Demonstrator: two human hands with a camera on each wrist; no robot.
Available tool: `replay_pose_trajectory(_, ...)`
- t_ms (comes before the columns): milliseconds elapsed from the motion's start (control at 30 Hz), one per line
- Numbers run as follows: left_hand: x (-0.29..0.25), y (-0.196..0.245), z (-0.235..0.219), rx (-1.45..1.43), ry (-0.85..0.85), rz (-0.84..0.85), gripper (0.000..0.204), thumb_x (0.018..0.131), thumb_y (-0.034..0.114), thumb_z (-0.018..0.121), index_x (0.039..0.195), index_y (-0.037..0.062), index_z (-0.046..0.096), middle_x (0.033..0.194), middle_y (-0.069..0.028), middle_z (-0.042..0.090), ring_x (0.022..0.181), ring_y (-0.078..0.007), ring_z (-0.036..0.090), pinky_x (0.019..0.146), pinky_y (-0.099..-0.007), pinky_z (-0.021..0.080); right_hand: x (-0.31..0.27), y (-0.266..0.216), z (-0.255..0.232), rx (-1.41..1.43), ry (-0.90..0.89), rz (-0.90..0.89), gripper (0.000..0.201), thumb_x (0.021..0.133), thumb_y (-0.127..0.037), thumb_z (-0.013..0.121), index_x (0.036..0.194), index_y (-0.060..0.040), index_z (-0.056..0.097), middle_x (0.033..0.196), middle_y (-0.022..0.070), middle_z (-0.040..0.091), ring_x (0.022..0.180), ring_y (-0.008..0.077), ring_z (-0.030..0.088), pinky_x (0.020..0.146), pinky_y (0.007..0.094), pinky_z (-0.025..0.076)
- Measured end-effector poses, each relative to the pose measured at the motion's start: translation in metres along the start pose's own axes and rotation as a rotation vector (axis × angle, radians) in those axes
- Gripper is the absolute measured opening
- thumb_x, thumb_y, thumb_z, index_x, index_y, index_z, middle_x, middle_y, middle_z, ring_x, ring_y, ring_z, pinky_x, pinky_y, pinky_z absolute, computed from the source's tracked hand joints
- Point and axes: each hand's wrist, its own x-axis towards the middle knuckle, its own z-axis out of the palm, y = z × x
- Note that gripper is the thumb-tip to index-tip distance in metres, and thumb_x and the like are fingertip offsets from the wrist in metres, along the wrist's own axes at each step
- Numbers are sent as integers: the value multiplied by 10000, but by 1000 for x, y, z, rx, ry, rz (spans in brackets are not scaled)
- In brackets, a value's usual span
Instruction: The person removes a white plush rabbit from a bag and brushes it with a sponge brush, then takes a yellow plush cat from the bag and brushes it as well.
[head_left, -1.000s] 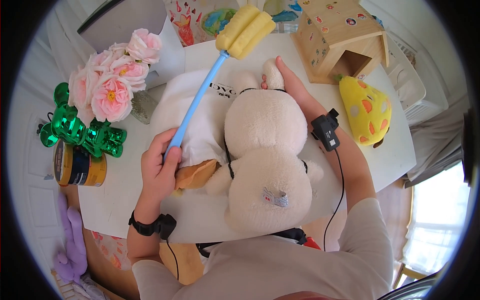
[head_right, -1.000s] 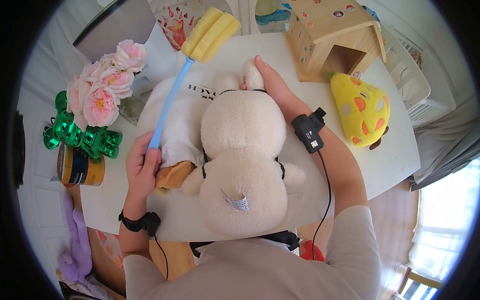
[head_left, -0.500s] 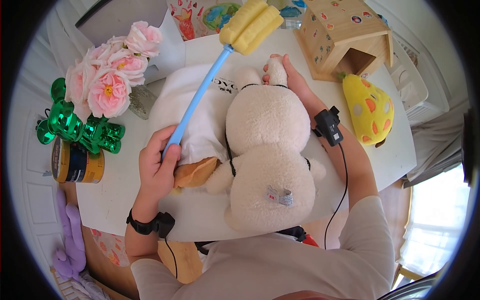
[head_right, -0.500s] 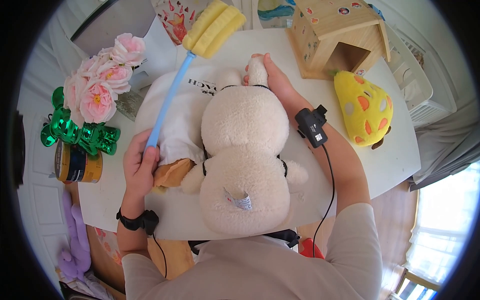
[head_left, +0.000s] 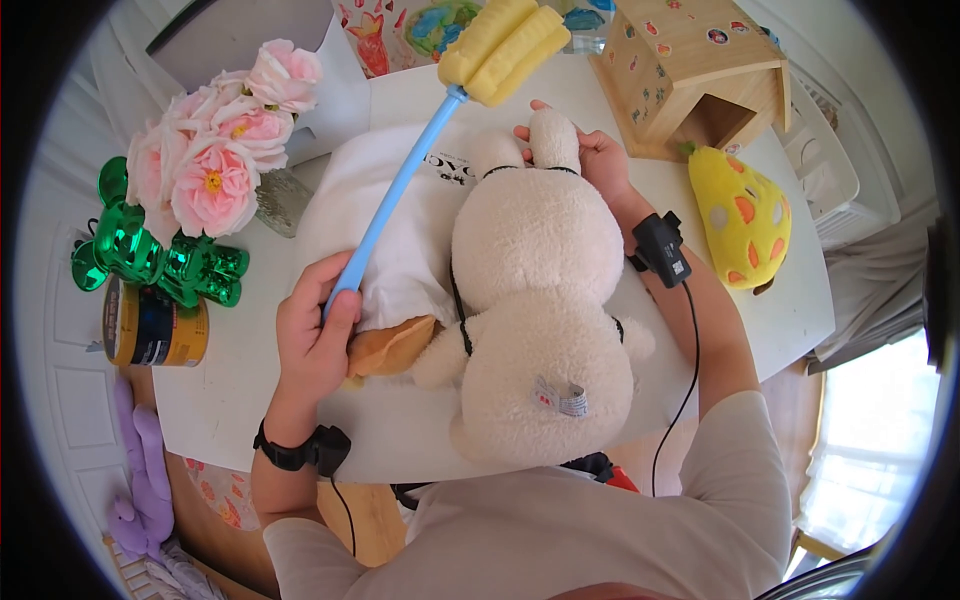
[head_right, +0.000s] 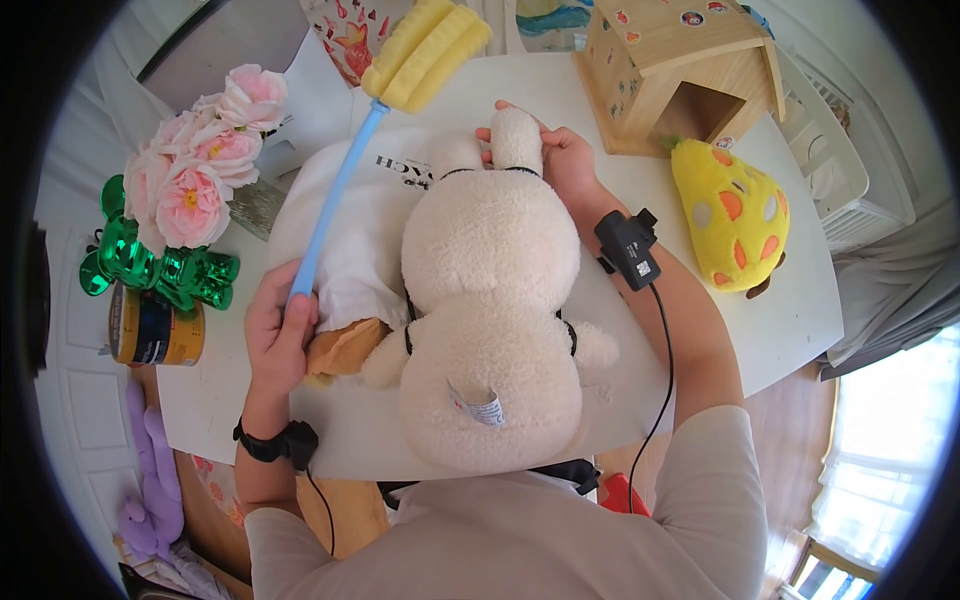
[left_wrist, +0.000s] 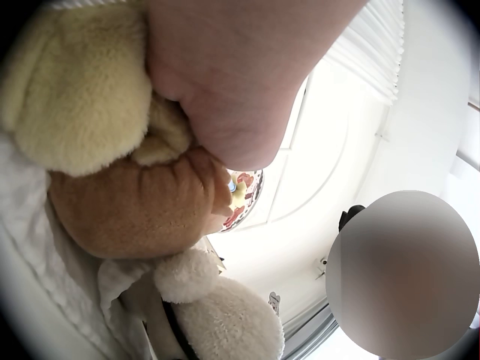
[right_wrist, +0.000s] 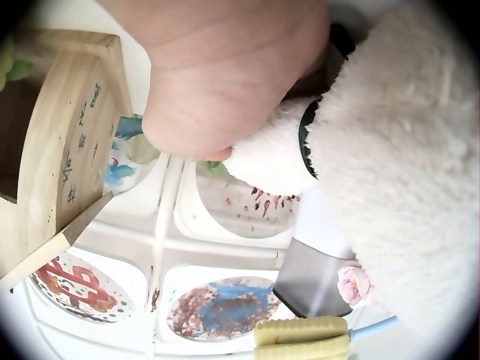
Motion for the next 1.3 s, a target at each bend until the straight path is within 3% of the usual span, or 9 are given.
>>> replay_pose_trajectory(100,2,2,3,74,16,9,326,970,182,512,1229,-15,505,748,23,503,611,-20,388,540,-157,305,-5,1,2,39,22,2,681,774,-154,268,1451,-93,297,1269,231,514,1009,327,572,932,441,473)
replay_pose_trajectory(367,1,-2,4,47,21,28,325,971,180,507,1231,-15,502,745,18,503,600,-24,384,537,-160,305,-2,-1,3,28,15,16,641,779,-182,325,1411,-77,325,1248,215,520,1028,330,570,943,457,469)
replay_pose_trajectory(467,2,1,2,85,13,40,324,972,176,504,1233,-16,500,751,15,504,606,-25,389,541,-161,308,-3,-2,1,118,-104,41,607,804,-170,435,1395,-77,332,1211,190,537,1010,306,580,934,446,475)
replay_pose_trajectory(667,1,-2,3,54,17,40,314,972,168,503,1226,-16,506,761,13,506,617,-28,400,547,-164,322,-13,1,18,-339,69,-35,542,847,-167,603,1335,-69,388,1131,114,566,952,203,602,858,353,513)
replay_pose_trajectory(767,0,-1,2,68,9,36,312,972,161,500,1228,-17,502,763,12,507,620,-32,403,552,-166,328,-9,2,18,-468,151,-40,424,880,-243,605,1236,-67,456,1086,86,576,906,168,610,797,320,525)
replay_pose_trajectory(867,2,0,1,100,1,54,314,973,160,499,1233,-17,496,766,13,508,624,-35,405,558,-166,332,-6,-2,12,-528,124,58,352,906,-343,600,1115,-71,518,991,67,601,848,148,614,749,310,520)
replay_pose_trajectory(1067,1,0,3,52,12,23,320,973,171,504,1233,-16,497,761,17,507,630,-37,407,561,-168,332,-5,2,12,-545,246,46,546,973,-567,328,1010,-80,573,829,52,614,807,137,615,742,295,506)
replay_pose_trajectory(1167,1,0,4,53,6,34,320,972,173,506,1231,-15,498,758,18,507,630,-34,406,558,-167,329,-4,-1,11,-594,218,102,661,970,-608,189,1103,-77,560,908,61,619,826,152,615,771,307,506)
replay_pose_trajectory(1300,1,0,2,95,0,47,323,971,176,511,1231,-15,498,760,18,508,628,-30,405,553,-166,326,-7,-2,16,-527,199,94,695,969,-603,133,1293,-81,458,1053,76,597,879,172,607,815,330,514)
